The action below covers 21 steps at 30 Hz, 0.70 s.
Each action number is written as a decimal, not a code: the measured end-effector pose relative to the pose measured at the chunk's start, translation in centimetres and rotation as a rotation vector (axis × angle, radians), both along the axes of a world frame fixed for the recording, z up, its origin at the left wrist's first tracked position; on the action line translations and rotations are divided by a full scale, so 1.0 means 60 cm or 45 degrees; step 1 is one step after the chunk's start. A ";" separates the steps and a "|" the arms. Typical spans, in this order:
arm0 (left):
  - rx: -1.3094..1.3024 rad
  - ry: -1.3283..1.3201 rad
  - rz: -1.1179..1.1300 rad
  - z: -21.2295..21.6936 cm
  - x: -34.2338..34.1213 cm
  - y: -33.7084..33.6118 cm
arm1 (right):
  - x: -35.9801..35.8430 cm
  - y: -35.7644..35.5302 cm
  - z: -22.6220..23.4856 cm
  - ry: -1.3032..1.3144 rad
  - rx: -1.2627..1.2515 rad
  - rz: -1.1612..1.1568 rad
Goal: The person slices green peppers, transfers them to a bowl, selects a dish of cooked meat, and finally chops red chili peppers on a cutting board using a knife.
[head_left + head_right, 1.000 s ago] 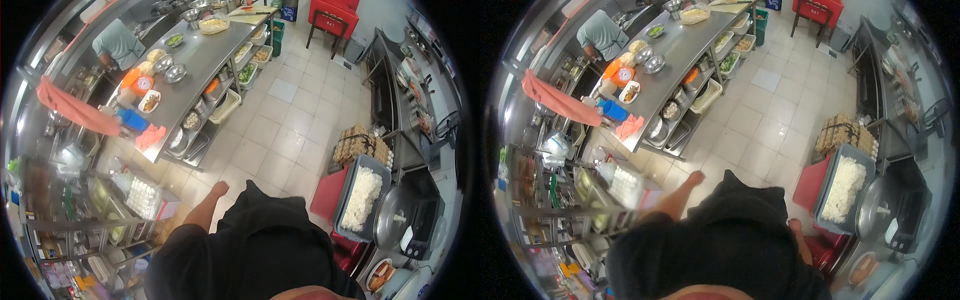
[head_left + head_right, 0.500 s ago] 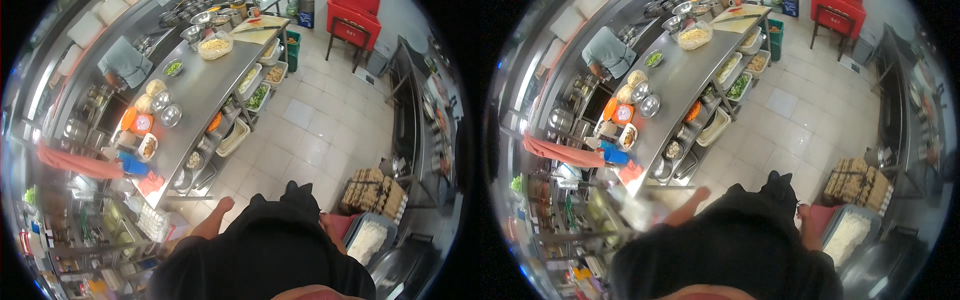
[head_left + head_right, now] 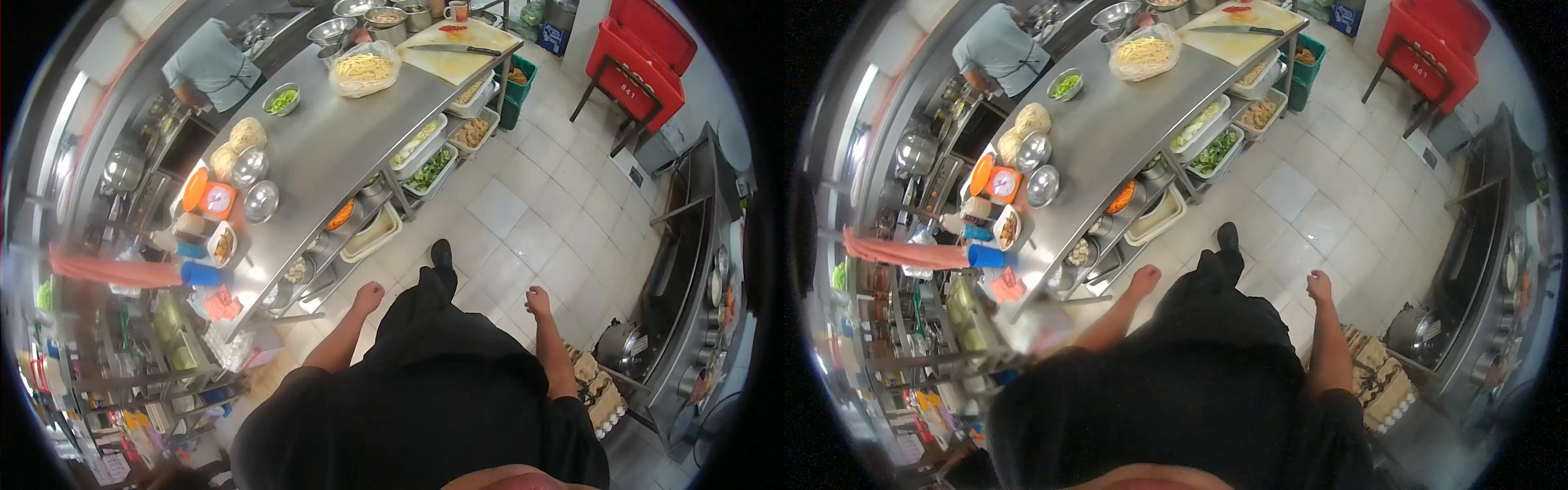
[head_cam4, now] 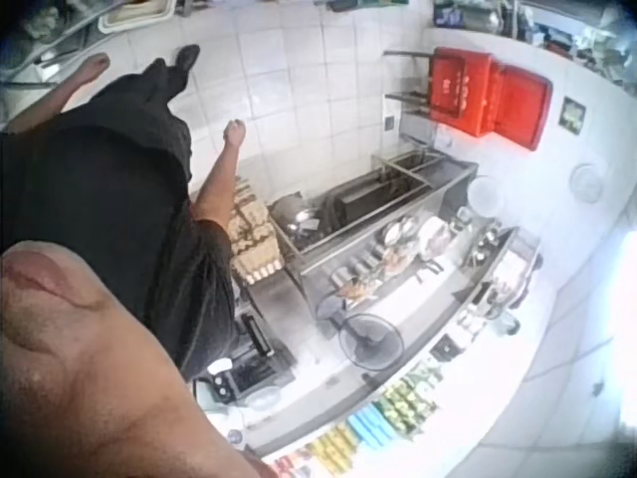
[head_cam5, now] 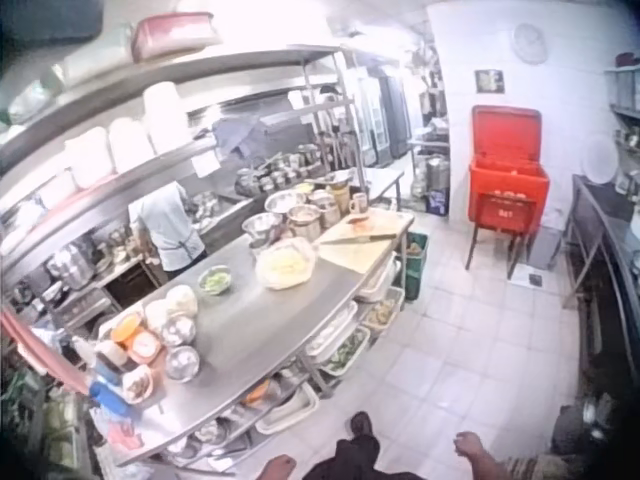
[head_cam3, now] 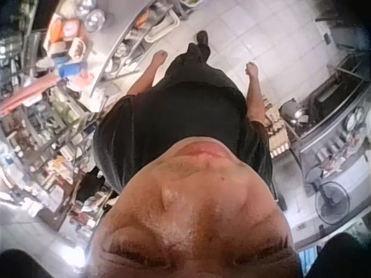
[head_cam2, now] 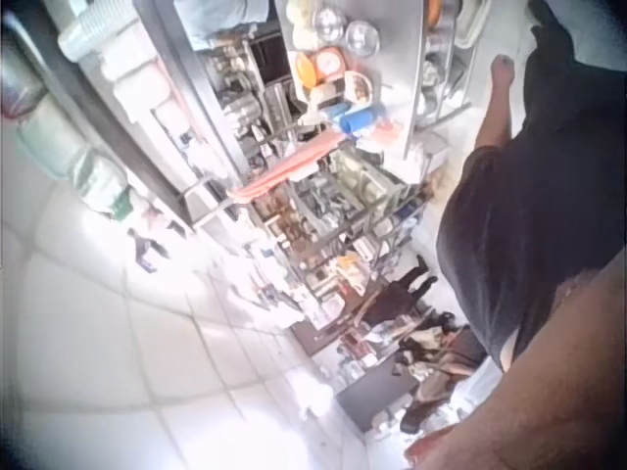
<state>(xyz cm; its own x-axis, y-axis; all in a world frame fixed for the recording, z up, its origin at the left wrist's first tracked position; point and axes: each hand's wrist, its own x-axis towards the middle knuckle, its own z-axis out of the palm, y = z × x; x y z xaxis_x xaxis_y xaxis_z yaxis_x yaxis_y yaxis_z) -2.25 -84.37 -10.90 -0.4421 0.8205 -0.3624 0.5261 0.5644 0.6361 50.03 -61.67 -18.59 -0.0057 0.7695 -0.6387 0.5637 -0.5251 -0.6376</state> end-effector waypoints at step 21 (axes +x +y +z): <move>0.202 -0.261 -0.223 0.033 -0.053 0.816 | -0.001 0.267 0.057 -0.036 -0.289 -0.282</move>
